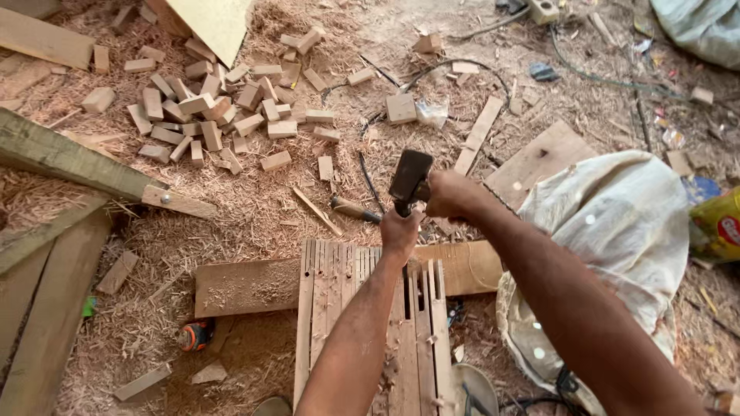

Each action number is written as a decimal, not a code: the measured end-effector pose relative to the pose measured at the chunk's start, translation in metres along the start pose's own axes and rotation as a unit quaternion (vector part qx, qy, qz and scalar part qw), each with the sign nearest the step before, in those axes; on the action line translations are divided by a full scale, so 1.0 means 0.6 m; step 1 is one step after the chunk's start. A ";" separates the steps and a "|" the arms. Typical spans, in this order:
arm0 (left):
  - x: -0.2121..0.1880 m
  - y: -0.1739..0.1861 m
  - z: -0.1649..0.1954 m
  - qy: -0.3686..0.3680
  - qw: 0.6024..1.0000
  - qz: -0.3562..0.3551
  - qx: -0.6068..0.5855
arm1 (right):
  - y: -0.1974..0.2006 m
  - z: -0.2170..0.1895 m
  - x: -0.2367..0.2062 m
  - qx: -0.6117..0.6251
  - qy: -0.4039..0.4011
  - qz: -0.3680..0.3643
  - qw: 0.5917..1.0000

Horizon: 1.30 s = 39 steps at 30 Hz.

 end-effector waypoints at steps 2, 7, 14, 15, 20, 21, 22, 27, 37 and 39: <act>0.004 0.000 -0.009 -0.004 0.998 -0.006 0.063 | -0.006 0.009 -0.008 0.040 -0.040 -0.013 0.998; 0.013 0.001 -0.025 -0.042 0.997 -0.002 0.065 | 0.064 0.019 -0.005 0.210 -0.071 0.133 0.966; 0.009 -0.004 -0.025 -0.001 0.999 -0.015 -0.031 | -0.005 -0.014 0.018 0.038 -0.016 -0.024 0.999; 0.008 -0.004 -0.022 0.002 1.000 -0.010 -0.008 | -0.009 -0.012 0.019 0.031 -0.020 -0.028 0.999; 0.005 0.000 -0.026 0.040 0.999 0.008 0.016 | 0.043 0.006 0.027 0.181 -0.057 0.124 0.974; 0.006 -0.001 -0.026 0.024 1.000 -0.004 0.010 | 0.053 0.009 0.025 0.203 -0.062 0.159 0.964; 0.008 -0.001 -0.025 0.008 1.000 -0.012 0.009 | 0.059 0.010 0.023 0.227 -0.064 0.192 0.953; 0.017 0.007 -0.045 0.053 0.990 -0.019 0.129 | -0.021 -0.014 0.012 0.032 -0.026 -0.035 0.999; -0.061 -0.008 0.026 -0.082 0.989 -0.039 0.114 | -0.196 0.139 -0.069 0.442 -0.145 0.056 0.884; -0.082 -0.012 0.044 -0.138 0.975 -0.044 0.171 | -0.261 0.179 -0.079 0.462 -0.142 0.044 0.875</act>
Point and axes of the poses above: each hand's wrist, its own x-axis towards the middle knuckle, its own y-axis out of the back of the hand, z = x × y, the point moved 6 cm from there along x, towards the middle knuckle, and after that the axes turned 11 degrees about -x, right-handed, at the moved point
